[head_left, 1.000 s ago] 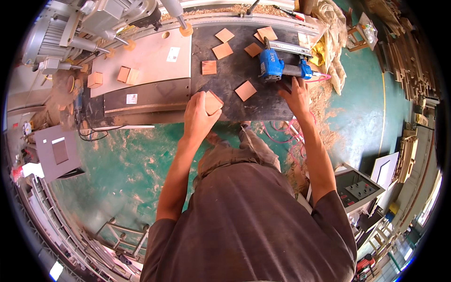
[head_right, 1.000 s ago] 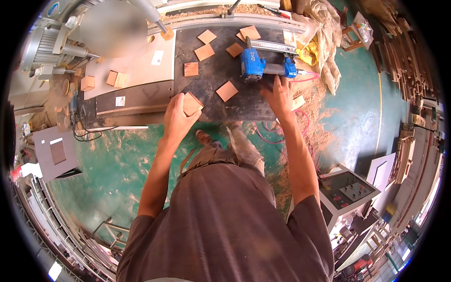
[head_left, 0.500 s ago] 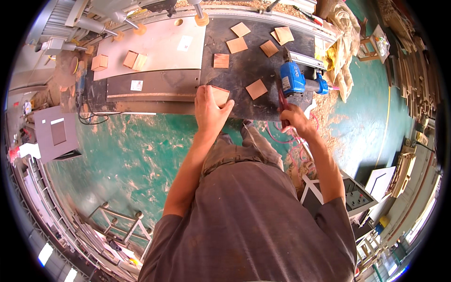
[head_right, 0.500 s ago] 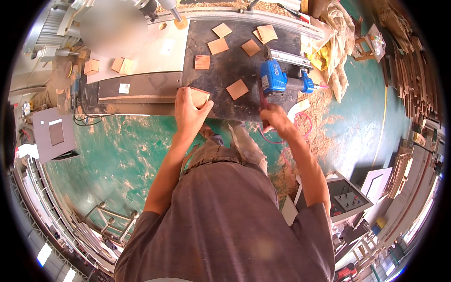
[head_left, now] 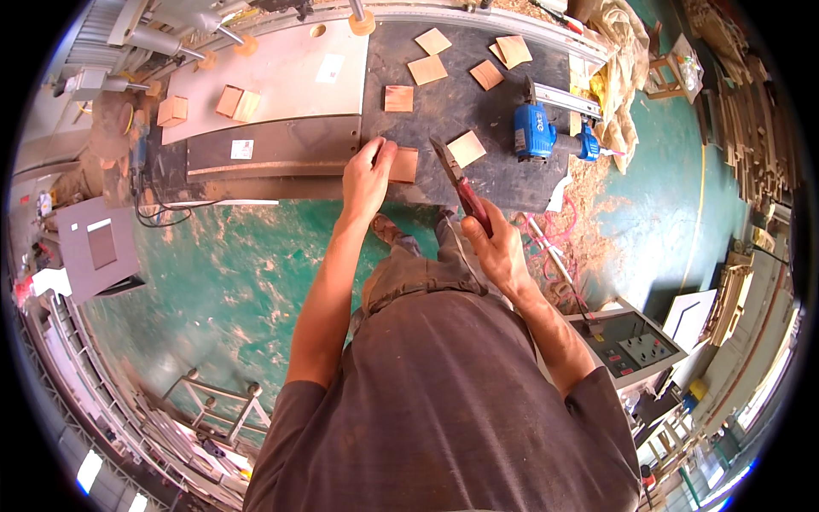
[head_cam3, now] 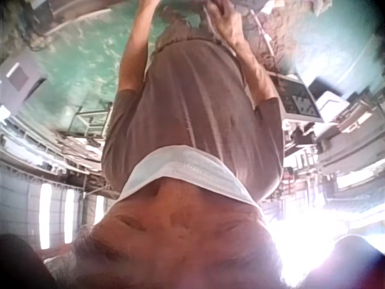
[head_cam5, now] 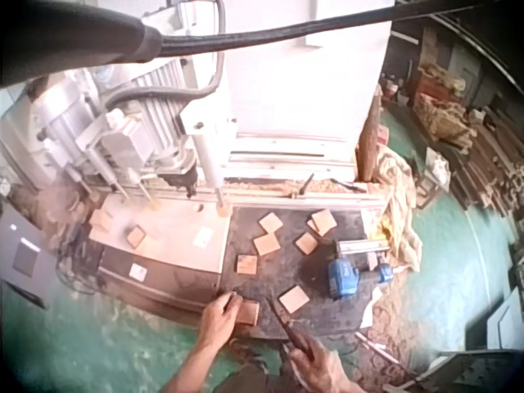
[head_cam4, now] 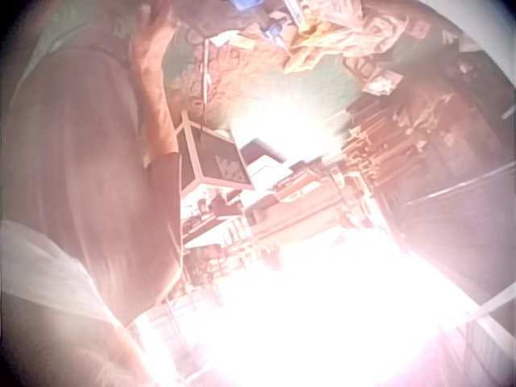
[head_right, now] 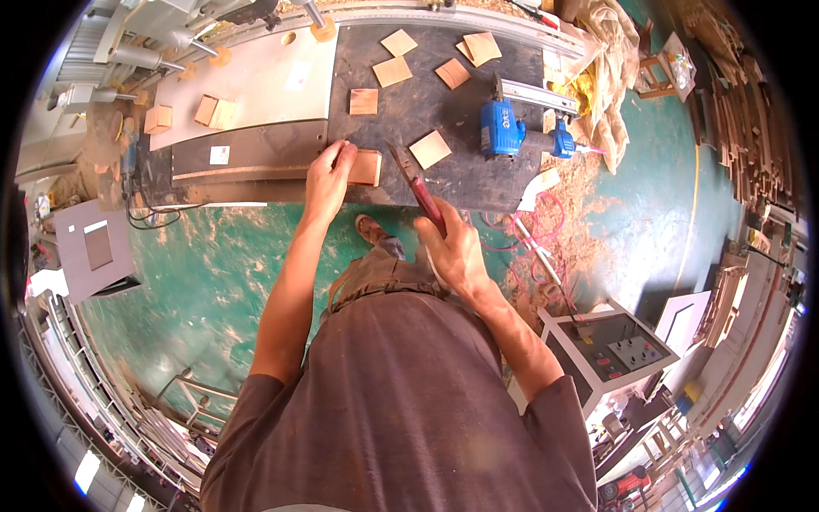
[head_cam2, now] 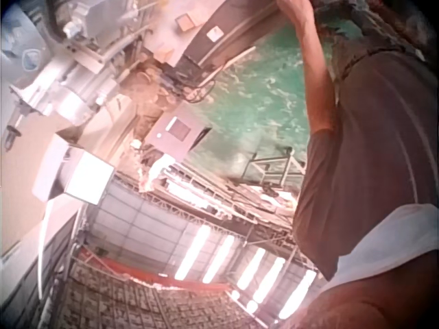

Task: The person assembles a small wooden box by aligning square wooden pieces and securing them using a blue pneumatic nail gun. The person picks up small wooden squares, holds them together at right angles to form corners, and fires nails into the joints.

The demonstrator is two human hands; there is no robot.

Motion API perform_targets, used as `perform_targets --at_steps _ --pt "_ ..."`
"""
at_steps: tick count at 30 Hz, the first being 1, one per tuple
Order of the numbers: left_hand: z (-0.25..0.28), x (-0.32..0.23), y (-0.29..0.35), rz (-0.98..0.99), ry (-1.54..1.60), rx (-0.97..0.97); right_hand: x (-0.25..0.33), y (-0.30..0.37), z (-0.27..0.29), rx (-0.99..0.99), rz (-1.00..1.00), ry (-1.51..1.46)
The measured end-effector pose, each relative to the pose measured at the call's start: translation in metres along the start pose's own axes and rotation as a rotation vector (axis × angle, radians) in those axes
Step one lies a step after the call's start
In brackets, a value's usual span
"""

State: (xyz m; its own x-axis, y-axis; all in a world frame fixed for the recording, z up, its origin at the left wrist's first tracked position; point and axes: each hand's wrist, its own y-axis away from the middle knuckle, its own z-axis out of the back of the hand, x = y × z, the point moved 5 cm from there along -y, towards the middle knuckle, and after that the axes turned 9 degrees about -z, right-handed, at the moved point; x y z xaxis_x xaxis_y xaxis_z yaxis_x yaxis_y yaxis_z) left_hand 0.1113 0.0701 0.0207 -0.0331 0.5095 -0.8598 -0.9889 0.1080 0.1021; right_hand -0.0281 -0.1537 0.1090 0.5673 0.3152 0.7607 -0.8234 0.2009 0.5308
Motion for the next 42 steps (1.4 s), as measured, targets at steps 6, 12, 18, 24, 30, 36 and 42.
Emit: perform_targets --at_steps 6,12,18,24,30,36,42 --pt "-0.004 0.002 -0.002 0.005 0.066 -0.023 0.008 -0.005 -0.016 -0.038 0.063 0.015" --pt "-0.002 -0.008 0.001 -0.045 0.035 -0.035 0.022 0.004 -0.016 -0.196 0.210 0.024" --pt "0.000 -0.009 -0.002 -0.151 -0.002 -0.097 0.016 -0.007 -0.019 -0.110 0.055 0.124" --pt "-0.004 -0.004 0.003 -0.142 -0.025 -0.079 0.026 -0.003 -0.022 -0.162 0.090 0.119" --pt "-0.001 -0.016 -0.003 -0.044 -0.008 0.027 0.031 -0.004 -0.018 -0.176 0.205 0.086" --pt "-0.005 -0.002 0.001 -0.168 -0.031 -0.110 0.030 -0.012 -0.018 -0.060 0.079 0.229" --pt "-0.002 -0.005 0.003 -0.126 0.054 -0.098 0.042 -0.001 -0.007 -0.106 0.125 0.082"
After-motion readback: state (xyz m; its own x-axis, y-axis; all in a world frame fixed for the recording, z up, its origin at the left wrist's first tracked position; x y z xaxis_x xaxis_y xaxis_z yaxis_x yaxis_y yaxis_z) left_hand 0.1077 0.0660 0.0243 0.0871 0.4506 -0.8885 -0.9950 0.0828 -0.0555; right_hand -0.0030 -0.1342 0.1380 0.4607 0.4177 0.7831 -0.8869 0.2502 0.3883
